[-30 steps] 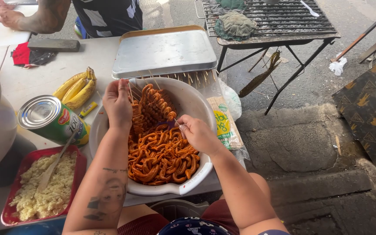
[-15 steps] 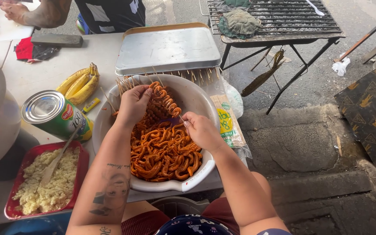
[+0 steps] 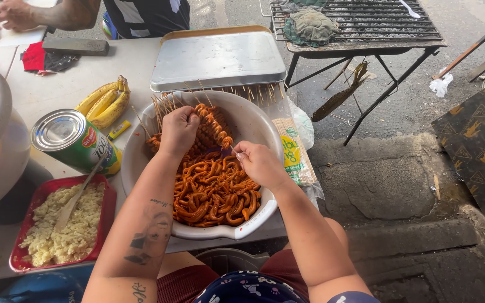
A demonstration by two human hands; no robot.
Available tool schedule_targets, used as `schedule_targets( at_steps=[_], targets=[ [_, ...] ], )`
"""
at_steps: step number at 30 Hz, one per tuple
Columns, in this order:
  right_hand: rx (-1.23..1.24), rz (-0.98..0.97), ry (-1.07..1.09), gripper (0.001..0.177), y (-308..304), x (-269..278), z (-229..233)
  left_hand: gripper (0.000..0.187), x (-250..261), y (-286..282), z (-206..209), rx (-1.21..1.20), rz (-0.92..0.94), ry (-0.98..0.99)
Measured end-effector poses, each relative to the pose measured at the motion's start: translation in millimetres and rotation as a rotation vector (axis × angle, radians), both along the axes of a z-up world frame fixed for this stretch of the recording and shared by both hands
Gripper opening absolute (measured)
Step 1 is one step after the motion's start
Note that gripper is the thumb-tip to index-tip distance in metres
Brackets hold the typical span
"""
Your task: The person is skewering marinated meat strips onto wooden sticks in a repetitive manner for food preparation.
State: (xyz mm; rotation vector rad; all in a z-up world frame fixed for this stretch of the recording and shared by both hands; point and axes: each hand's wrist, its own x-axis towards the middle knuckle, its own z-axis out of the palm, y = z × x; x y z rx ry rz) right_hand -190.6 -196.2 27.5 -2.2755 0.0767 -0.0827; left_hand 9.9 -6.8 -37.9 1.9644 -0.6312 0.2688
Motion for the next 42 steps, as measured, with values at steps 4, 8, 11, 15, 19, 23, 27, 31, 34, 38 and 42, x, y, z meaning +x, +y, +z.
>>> schedule_targets(
  at_steps=[4,8,11,15,19,23,27,31,34,38,42],
  targets=[
    [0.052,-0.037,-0.071,0.020,0,3,-7,0.034,-17,-1,17,0.092,0.037,0.092],
    [-0.018,-0.170,-0.283,0.018,-14,6,6,0.040,-43,0,51,0.159,-0.108,0.388],
    [-0.494,-0.292,-0.348,0.016,-48,33,26,0.059,-44,6,61,0.222,-0.196,0.545],
    [-1.164,-0.267,-0.468,0.011,-56,77,67,0.058,-35,11,62,0.352,-0.232,0.478],
    [-1.336,-0.007,-0.271,0.019,-18,125,43,0.038,-34,9,64,0.281,-0.238,0.431],
    [-1.464,0.208,-0.417,0.019,-4,168,-2,0.037,-43,11,76,0.191,-0.216,0.461],
    [-1.310,0.272,-0.591,0.012,3,181,-2,0.037,-41,11,71,0.180,-0.196,0.487],
    [-1.102,0.186,-0.655,0.011,-16,161,11,0.038,-41,11,70,0.177,-0.219,0.468],
    [-0.924,0.114,-0.858,0.009,-43,126,21,0.034,-47,3,68,0.163,-0.279,0.452],
    [-0.693,0.035,-0.859,0.030,-84,45,21,0.021,-67,-18,77,0.358,-0.393,0.401],
    [-0.536,-0.063,-0.727,0.027,-104,-46,-4,0.013,-87,-39,69,0.520,-0.530,0.316]
  ],
)
